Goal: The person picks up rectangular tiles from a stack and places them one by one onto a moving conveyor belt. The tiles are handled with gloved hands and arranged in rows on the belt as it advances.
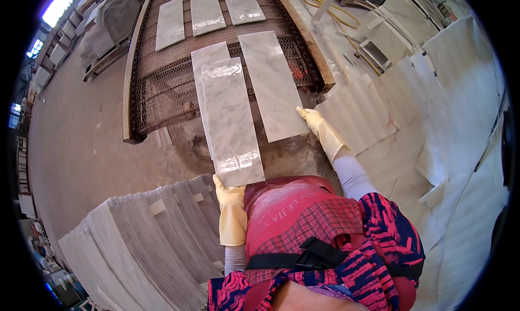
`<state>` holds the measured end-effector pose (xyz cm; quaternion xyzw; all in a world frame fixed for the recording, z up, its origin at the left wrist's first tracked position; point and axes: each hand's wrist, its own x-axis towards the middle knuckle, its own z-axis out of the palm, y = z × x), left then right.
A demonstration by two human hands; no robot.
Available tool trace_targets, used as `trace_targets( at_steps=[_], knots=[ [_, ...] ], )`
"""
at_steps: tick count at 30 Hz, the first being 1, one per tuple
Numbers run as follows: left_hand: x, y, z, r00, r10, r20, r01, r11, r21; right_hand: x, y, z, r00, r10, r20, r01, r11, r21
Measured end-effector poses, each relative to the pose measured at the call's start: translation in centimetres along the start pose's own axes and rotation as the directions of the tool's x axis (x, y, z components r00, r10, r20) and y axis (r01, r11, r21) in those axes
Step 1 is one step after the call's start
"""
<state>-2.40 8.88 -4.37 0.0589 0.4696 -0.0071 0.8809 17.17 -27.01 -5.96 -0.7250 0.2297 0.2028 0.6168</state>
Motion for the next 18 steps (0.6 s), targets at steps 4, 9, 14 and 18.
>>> trace_targets(
  at_steps=[4,9,14,18],
  knots=[
    [0.2,0.4,-0.4,0.999,0.008,0.046,-0.008,1.0,0.002,-0.1,-0.5,-0.2,1.0,0.003,0.015,-0.005,0.994,0.112],
    [0.9,0.5,-0.5,0.999,0.047,0.007,-0.047,0.999,0.015,0.0,-1.1,1.0,0.994,-0.02,-0.104,0.019,1.0,-0.009],
    [0.1,0.3,1.2,1.0,0.023,0.002,-0.023,1.0,0.022,2.3,1.2,0.4,0.99,-0.027,-0.136,0.014,0.996,-0.093],
    [0.3,0.6,0.8,0.999,0.013,0.051,-0.014,1.0,0.016,1.1,-0.2,1.2,0.991,-0.012,-0.133,-0.008,0.989,-0.145]
  ],
)
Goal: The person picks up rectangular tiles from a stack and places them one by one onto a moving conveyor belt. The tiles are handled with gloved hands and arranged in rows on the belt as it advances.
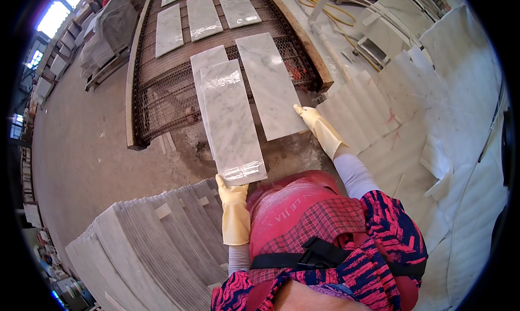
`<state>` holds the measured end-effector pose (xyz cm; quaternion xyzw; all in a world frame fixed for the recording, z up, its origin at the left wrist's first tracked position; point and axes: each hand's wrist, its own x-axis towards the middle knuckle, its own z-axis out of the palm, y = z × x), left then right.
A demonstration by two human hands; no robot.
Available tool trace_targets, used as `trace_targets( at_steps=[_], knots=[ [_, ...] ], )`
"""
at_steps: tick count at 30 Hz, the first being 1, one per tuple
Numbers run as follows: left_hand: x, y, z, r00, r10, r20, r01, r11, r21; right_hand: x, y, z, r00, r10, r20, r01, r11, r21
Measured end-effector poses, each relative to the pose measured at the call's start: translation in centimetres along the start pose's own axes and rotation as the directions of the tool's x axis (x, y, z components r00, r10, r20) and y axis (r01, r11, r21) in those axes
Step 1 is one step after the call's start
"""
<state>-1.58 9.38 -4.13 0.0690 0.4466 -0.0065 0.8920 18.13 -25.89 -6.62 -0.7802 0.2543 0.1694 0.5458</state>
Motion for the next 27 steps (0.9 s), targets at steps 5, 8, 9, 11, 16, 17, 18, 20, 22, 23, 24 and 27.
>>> trace_targets(
  at_steps=[5,8,9,11,16,17,18,20,22,23,24,27],
  knots=[
    [0.2,-0.2,0.3,0.999,-0.027,0.022,0.027,0.999,-0.022,-1.5,-0.8,-0.8,0.978,-0.169,-0.122,0.16,0.983,-0.086],
    [0.6,-0.3,-1.4,0.995,0.068,0.075,-0.076,0.991,0.114,-4.4,-1.7,-1.2,0.896,-0.365,-0.252,0.335,0.93,-0.152],
    [2.0,-0.4,-3.6,0.981,0.143,0.128,-0.171,0.955,0.243,-6.3,-2.9,-1.1,0.889,-0.388,-0.244,0.361,0.921,-0.149],
    [2.2,-0.8,-4.4,0.978,0.152,0.14,-0.183,0.953,0.243,-10.9,-5.2,-1.3,0.903,-0.386,-0.188,0.366,0.921,-0.134],
    [-0.5,-1.3,-0.7,0.995,-0.012,0.097,0.016,0.999,-0.043,-16.0,-6.0,1.6,0.911,-0.012,0.412,0.069,0.99,-0.123],
    [-0.3,-1.4,-1.2,0.996,-0.019,0.092,0.024,0.998,-0.055,-15.3,-4.7,2.9,0.86,0.019,0.511,0.042,0.993,-0.107],
    [-0.3,-1.5,-1.4,0.996,-0.028,0.089,0.034,0.997,-0.065,-14.8,-3.5,4.2,0.799,0.048,0.599,0.012,0.995,-0.096],
    [-0.3,-1.7,-2.3,0.997,-0.032,0.074,0.037,0.997,-0.07,-13.6,-1.8,6.5,0.702,0.039,0.711,-0.1,0.994,0.044],
    [-0.2,-1.8,-3.5,0.995,-0.047,0.086,0.056,0.993,-0.106,-14.3,-2.1,8.8,0.71,0.05,0.702,-0.201,0.97,0.134],
    [-0.2,-1.7,-4.2,0.994,-0.053,0.091,0.063,0.991,-0.119,-15.6,-3.3,9.7,0.767,0.068,0.638,-0.228,0.958,0.172],
    [-0.1,-1.7,-4.7,0.993,-0.065,0.101,0.079,0.988,-0.133,-17.0,-5.2,9.7,0.743,0.046,0.667,-0.268,0.935,0.234],
    [0.2,-1.7,-6.3,0.973,-0.134,0.187,0.188,0.932,-0.31,-13.6,-2.7,11.5,0.672,0.035,0.739,-0.366,0.884,0.292]
  ],
)
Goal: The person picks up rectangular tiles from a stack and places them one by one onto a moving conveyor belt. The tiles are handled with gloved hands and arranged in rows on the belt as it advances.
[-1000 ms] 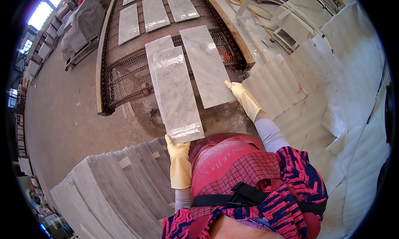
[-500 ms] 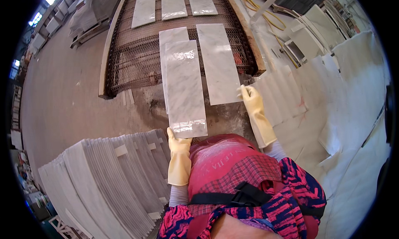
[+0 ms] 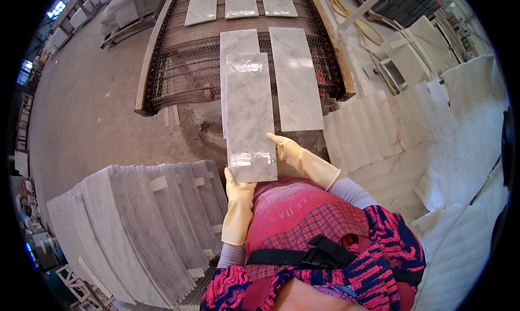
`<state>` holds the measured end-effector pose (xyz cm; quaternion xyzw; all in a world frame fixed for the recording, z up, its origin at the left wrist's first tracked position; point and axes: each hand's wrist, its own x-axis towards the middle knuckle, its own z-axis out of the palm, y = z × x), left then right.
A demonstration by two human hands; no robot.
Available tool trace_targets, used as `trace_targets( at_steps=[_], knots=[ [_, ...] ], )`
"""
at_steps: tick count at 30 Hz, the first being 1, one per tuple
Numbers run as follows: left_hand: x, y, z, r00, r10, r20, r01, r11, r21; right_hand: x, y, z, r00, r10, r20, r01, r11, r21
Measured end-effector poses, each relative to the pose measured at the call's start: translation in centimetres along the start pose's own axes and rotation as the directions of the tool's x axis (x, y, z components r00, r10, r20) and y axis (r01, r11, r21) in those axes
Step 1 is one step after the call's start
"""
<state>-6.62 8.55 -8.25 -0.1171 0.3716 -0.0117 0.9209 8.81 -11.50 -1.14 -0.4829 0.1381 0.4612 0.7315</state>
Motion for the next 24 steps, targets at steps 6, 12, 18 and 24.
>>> trace_targets(
  at_steps=[6,12,18,24],
  knots=[
    [1.6,2.8,-5.5,0.906,-0.272,0.324,0.423,0.555,-0.717,1.6,-0.6,1.8,0.997,0.07,-0.015,-0.054,0.877,0.477],
    [0.3,3.7,-7.7,0.967,-0.161,0.196,0.246,0.778,-0.578,2.4,-0.3,0.8,1.0,0.015,-0.014,-0.007,0.891,0.455],
    [-3.7,3.9,-4.2,0.993,0.117,-0.029,-0.109,0.975,0.195,3.9,0.8,-0.8,0.999,-0.033,-0.027,0.039,0.953,0.3],
    [-7.1,2.6,-1.6,0.842,0.513,0.164,-0.47,0.551,0.69,1.2,-0.4,3.1,0.997,-0.067,-0.022,0.07,0.988,0.139]
  ],
)
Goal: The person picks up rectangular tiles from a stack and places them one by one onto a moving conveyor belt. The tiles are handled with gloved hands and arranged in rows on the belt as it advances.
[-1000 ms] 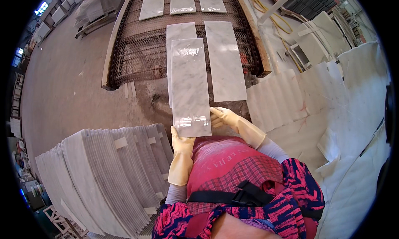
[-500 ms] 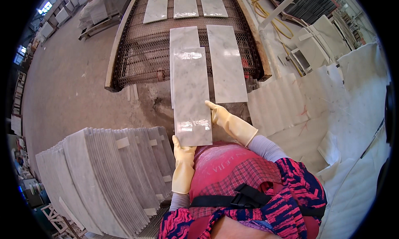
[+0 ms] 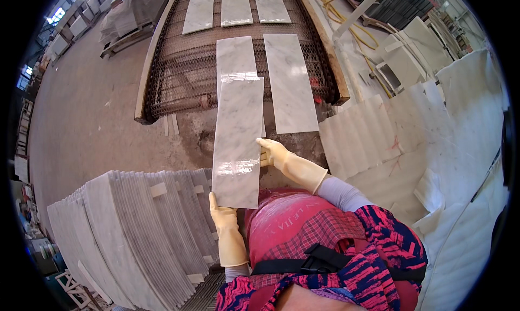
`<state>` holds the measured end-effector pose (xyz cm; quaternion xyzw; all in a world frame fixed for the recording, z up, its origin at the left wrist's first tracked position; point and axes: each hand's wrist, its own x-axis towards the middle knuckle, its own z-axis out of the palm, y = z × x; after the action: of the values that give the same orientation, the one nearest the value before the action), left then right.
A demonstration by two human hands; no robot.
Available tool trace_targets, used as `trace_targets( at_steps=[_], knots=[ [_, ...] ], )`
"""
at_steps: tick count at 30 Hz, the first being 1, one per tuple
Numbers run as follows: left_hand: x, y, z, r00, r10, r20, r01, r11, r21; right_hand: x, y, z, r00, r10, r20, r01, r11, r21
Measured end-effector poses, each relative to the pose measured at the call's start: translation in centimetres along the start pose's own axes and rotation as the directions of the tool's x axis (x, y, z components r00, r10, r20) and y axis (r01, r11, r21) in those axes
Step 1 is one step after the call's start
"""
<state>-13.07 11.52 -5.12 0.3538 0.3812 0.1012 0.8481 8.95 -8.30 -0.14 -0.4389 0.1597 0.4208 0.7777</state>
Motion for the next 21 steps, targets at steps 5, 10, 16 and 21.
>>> trace_targets(
  at_steps=[5,10,16,21],
  knots=[
    [-0.7,-2.7,1.3,0.964,0.261,0.038,-0.26,0.912,0.317,1.5,1.5,0.8,0.997,0.032,-0.074,-0.037,0.997,-0.066],
    [0.3,-3.0,0.4,0.97,0.034,0.241,0.074,0.903,-0.424,0.2,0.0,3.5,0.976,0.066,-0.209,-0.118,0.963,-0.243],
    [-0.2,-0.8,1.5,0.963,-0.164,0.214,0.246,0.859,-0.45,0.5,-0.1,3.4,0.988,0.103,-0.115,-0.127,0.967,-0.223],
    [-0.2,-0.2,2.0,0.962,-0.184,0.202,0.253,0.878,-0.406,0.4,-1.0,4.0,0.986,0.096,-0.136,-0.126,0.962,-0.24]
  ],
)
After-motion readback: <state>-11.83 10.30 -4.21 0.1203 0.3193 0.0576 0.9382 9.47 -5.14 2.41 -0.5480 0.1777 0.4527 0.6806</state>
